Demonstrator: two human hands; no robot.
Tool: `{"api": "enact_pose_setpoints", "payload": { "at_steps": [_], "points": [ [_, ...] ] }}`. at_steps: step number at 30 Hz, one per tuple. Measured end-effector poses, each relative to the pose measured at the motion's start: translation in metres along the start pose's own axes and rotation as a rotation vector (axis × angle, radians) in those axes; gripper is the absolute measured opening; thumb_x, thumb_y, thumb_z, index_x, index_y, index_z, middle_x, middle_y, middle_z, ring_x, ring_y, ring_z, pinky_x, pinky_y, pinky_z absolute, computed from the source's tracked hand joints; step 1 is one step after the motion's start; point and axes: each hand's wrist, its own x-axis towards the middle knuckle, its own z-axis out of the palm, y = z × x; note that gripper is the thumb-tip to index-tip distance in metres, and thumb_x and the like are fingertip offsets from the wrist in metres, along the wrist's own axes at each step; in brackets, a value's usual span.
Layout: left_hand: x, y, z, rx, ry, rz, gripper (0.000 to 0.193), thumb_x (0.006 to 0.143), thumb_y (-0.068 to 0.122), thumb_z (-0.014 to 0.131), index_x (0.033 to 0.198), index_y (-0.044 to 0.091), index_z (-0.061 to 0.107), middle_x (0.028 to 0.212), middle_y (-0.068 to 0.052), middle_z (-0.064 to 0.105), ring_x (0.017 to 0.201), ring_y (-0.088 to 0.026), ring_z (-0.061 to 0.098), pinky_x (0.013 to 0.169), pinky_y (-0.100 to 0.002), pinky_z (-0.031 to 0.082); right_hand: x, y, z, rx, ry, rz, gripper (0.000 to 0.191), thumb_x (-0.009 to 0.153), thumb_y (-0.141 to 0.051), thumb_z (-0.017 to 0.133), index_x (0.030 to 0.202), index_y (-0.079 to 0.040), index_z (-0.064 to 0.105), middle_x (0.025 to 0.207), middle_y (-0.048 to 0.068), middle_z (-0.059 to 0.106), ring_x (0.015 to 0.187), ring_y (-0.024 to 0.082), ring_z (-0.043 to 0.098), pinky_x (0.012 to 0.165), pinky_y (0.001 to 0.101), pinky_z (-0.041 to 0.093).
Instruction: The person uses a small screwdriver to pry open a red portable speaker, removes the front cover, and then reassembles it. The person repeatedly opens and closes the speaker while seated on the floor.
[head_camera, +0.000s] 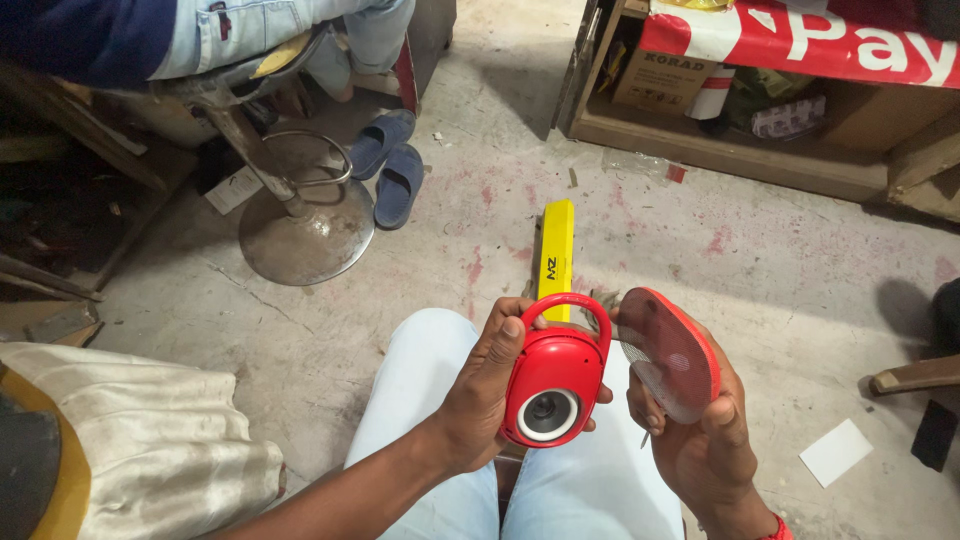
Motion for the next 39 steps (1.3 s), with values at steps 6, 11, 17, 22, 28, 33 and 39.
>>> {"api": "enact_pose_setpoints", "payload": {
  "at_steps": [6,11,17,22,28,33,39],
  "points": [
    [-0.001,0.001,0.002,0.028,0.017,0.009,0.059,0.100,0.063,0.045,0.133,0.016,0.033,0.130,-0.020,0.058,0.104,-0.034,0.071,0.079,-0.046,0.065,-0.001,0.001,-0.001,-0.012,0.016,0.007,0.119,0.077,-0.080,0.068,0.146,0.014,0.044,0.113,0.016,0.062,0.062,0.011,0.043,0.052,0.0283,0.037],
    [-0.002,0.002,0.002,0.002,0.005,-0.025,0.060,0.099,0.066,0.044,0.131,0.016,0.039,0.129,-0.019,0.057,0.106,-0.034,0.071,0.081,-0.047,0.065,0.000,-0.001,0.001,0.003,-0.004,0.007,0.120,0.080,-0.080,0.068,0.149,0.015,0.046,0.100,0.016,0.058,0.062,0.010,0.044,0.054,0.0272,0.037],
    [-0.003,0.002,-0.002,-0.103,-0.027,-0.031,0.052,0.102,0.060,0.047,0.124,0.014,0.040,0.127,-0.017,0.056,0.104,-0.036,0.071,0.081,-0.048,0.064,0.001,-0.006,0.006,-0.038,0.015,0.015,0.119,0.075,-0.082,0.067,0.145,0.012,0.042,0.131,0.019,0.062,0.059,0.008,0.043,0.050,0.0253,0.036],
    [-0.005,0.000,-0.004,-0.147,-0.058,-0.048,0.064,0.103,0.063,0.043,0.135,0.008,0.047,0.120,-0.021,0.062,0.106,-0.033,0.070,0.085,-0.047,0.062,0.001,-0.006,0.005,-0.026,0.004,0.021,0.119,0.077,-0.080,0.068,0.147,0.012,0.043,0.127,0.021,0.061,0.061,0.008,0.043,0.050,0.0253,0.036],
    [-0.005,-0.004,-0.009,-0.182,-0.072,-0.052,0.060,0.102,0.060,0.044,0.131,0.008,0.049,0.116,-0.019,0.064,0.106,-0.032,0.070,0.088,-0.047,0.061,0.000,-0.005,0.004,-0.024,0.008,0.009,0.118,0.077,-0.080,0.068,0.147,0.012,0.042,0.130,0.022,0.060,0.061,0.008,0.044,0.051,0.0253,0.037],
    [-0.005,-0.010,-0.014,-0.279,-0.020,-0.041,0.049,0.102,0.054,0.044,0.119,0.008,0.047,0.117,-0.009,0.060,0.106,-0.035,0.070,0.092,-0.053,0.061,0.002,-0.006,0.007,-0.038,0.014,-0.003,0.117,0.077,-0.081,0.067,0.145,0.011,0.043,0.136,0.024,0.061,0.059,0.007,0.044,0.050,0.0245,0.037],
    [-0.006,-0.009,-0.016,-0.242,-0.075,-0.073,0.062,0.101,0.064,0.039,0.122,0.007,0.053,0.108,-0.023,0.068,0.105,-0.033,0.069,0.094,-0.050,0.059,0.001,-0.006,0.006,-0.042,0.008,-0.007,0.115,0.079,-0.080,0.066,0.145,0.012,0.043,0.135,0.024,0.060,0.059,0.007,0.044,0.050,0.0246,0.037]
  ]
}}
